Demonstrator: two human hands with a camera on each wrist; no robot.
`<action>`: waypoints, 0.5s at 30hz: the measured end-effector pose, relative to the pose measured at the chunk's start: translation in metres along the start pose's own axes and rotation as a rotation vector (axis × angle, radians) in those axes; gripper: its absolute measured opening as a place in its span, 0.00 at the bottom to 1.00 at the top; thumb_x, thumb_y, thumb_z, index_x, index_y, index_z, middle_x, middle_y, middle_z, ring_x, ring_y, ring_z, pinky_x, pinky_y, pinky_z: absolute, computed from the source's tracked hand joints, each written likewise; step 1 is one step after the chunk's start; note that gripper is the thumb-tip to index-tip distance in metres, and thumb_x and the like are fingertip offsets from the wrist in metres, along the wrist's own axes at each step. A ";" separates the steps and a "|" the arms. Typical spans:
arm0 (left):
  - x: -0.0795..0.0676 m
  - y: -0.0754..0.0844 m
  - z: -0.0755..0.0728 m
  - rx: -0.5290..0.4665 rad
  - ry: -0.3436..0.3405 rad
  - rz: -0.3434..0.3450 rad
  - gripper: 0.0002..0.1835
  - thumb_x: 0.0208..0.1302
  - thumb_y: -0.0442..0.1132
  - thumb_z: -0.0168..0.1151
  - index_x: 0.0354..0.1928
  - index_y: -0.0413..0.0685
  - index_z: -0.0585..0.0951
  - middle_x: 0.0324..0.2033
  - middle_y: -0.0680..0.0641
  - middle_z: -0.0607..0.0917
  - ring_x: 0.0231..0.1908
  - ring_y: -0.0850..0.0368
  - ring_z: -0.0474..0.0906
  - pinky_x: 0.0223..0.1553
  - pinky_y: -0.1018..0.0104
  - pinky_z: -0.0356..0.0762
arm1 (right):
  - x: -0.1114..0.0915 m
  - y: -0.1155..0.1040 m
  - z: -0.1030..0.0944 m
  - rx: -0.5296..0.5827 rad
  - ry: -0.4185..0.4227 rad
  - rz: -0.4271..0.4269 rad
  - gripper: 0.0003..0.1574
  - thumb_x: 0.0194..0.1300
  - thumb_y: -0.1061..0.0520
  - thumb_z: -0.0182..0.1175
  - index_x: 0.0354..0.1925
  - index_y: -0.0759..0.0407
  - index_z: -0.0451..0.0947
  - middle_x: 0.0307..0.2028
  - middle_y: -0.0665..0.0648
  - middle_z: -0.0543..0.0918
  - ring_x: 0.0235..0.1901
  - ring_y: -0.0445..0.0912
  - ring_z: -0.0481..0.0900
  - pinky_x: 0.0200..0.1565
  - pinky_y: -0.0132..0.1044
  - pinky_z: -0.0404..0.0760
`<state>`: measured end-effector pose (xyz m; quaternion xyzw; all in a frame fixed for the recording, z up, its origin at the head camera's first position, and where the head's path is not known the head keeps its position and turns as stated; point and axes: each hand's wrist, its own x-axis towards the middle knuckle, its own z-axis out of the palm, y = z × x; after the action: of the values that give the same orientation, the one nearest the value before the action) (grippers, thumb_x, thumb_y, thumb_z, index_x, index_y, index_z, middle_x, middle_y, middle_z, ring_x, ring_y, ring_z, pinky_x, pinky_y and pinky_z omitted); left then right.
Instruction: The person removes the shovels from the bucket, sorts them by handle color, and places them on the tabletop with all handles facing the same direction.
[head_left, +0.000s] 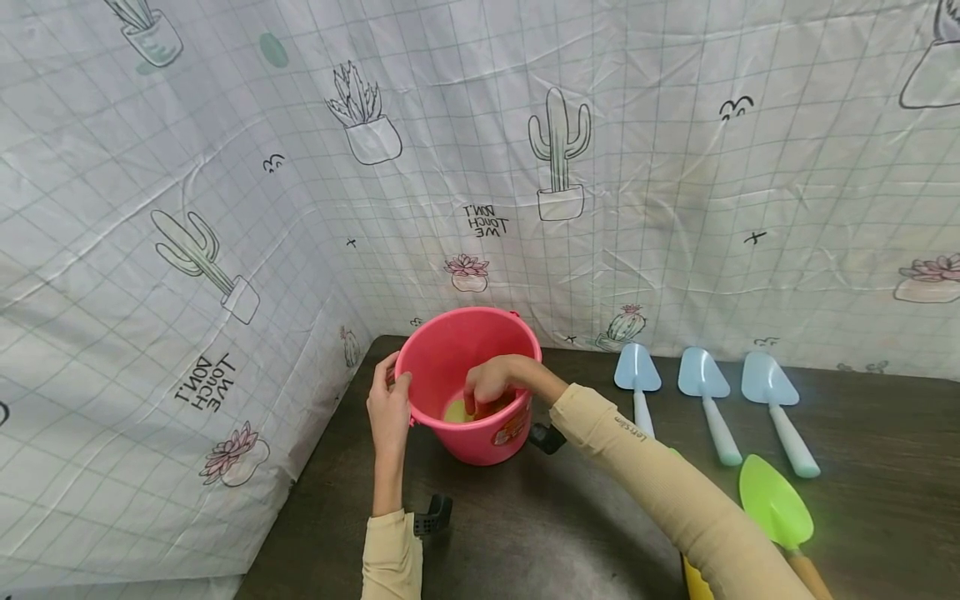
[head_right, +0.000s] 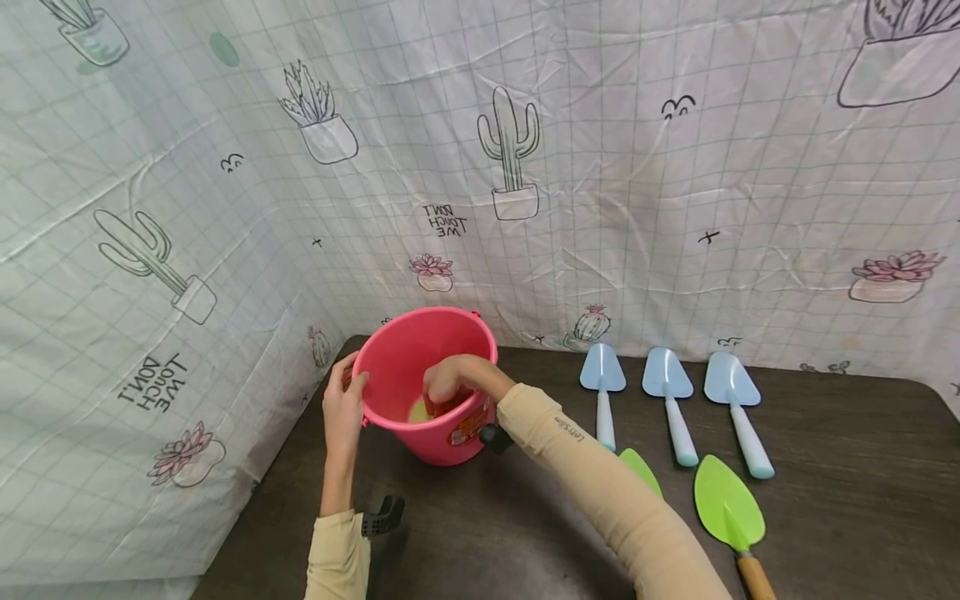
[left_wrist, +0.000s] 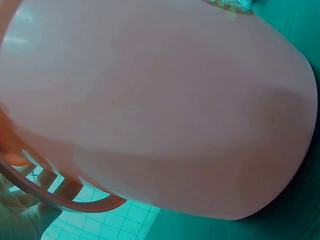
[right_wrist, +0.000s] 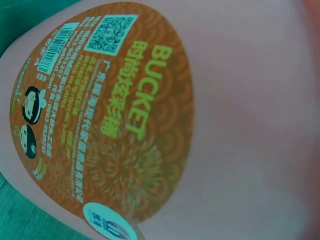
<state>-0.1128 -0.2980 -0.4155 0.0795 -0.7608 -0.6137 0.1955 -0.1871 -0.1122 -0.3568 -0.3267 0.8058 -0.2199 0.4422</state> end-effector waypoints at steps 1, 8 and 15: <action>0.000 0.000 0.000 -0.001 0.000 -0.001 0.21 0.74 0.33 0.55 0.67 0.43 0.77 0.56 0.36 0.83 0.50 0.38 0.83 0.49 0.45 0.83 | 0.000 0.000 0.000 0.012 0.003 0.000 0.24 0.69 0.68 0.55 0.61 0.70 0.80 0.44 0.56 0.84 0.34 0.43 0.75 0.37 0.30 0.75; 0.000 0.001 0.000 -0.008 -0.002 -0.001 0.21 0.74 0.33 0.55 0.67 0.43 0.77 0.56 0.36 0.83 0.51 0.36 0.83 0.49 0.47 0.84 | -0.001 0.003 0.000 0.114 0.073 0.009 0.21 0.67 0.66 0.60 0.56 0.71 0.83 0.35 0.54 0.83 0.28 0.43 0.75 0.33 0.31 0.76; 0.001 0.001 0.001 -0.003 0.007 -0.010 0.21 0.74 0.33 0.56 0.67 0.43 0.77 0.56 0.37 0.83 0.51 0.36 0.83 0.48 0.49 0.84 | -0.001 0.006 0.002 0.257 0.155 -0.019 0.09 0.65 0.65 0.59 0.29 0.67 0.84 0.17 0.50 0.70 0.16 0.40 0.65 0.23 0.28 0.68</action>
<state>-0.1142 -0.2975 -0.4141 0.0852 -0.7589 -0.6155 0.1950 -0.1869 -0.1077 -0.3608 -0.2572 0.7996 -0.3501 0.4147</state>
